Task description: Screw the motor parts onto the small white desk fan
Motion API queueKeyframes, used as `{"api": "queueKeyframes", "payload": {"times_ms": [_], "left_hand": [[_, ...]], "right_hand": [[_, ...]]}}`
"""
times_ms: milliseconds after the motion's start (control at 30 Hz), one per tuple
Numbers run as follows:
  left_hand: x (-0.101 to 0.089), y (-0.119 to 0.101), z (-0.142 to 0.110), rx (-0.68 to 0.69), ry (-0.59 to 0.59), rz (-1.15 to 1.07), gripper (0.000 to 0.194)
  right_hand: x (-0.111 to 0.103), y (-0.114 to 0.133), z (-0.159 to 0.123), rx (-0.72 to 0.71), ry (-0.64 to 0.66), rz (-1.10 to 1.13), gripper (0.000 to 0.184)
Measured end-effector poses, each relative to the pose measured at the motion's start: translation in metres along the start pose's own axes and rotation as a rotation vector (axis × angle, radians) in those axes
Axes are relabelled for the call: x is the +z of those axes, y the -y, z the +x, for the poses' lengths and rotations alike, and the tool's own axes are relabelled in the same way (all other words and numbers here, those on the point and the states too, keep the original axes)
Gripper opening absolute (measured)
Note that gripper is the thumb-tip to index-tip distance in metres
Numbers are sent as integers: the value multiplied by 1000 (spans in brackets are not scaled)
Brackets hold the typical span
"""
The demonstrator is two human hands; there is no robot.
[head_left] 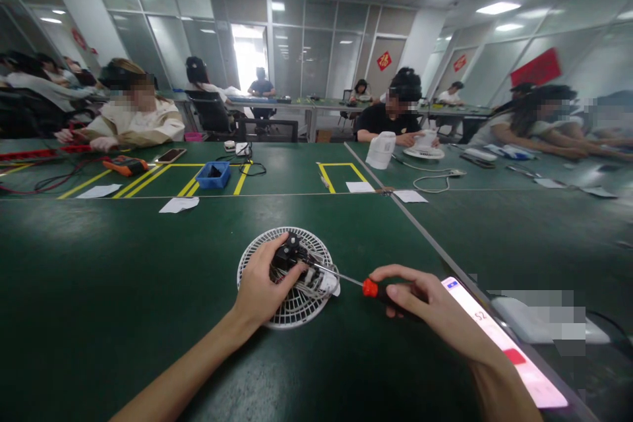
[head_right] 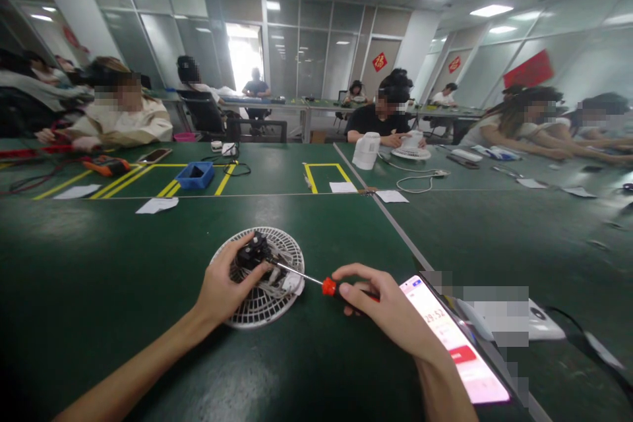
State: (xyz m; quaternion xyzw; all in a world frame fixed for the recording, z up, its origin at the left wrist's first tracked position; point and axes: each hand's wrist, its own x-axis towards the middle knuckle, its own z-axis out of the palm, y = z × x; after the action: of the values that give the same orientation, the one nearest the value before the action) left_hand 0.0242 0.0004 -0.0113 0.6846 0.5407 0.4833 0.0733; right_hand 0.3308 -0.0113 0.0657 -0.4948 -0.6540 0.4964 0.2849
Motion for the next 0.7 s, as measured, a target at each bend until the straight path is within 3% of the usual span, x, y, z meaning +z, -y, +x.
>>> {"api": "queueKeyframes", "payload": {"times_ms": [267, 500, 700], "left_hand": [[-9, 1, 4, -12, -8, 2, 49], [-11, -4, 9, -1, 7, -2, 29], [-10, -5, 7, -52, -12, -52, 31]], "right_hand": [[7, -4, 12, 63, -223, 357, 44], [10, -18, 19, 179, -150, 171, 45], [9, -13, 17, 186, -144, 83, 51]]}}
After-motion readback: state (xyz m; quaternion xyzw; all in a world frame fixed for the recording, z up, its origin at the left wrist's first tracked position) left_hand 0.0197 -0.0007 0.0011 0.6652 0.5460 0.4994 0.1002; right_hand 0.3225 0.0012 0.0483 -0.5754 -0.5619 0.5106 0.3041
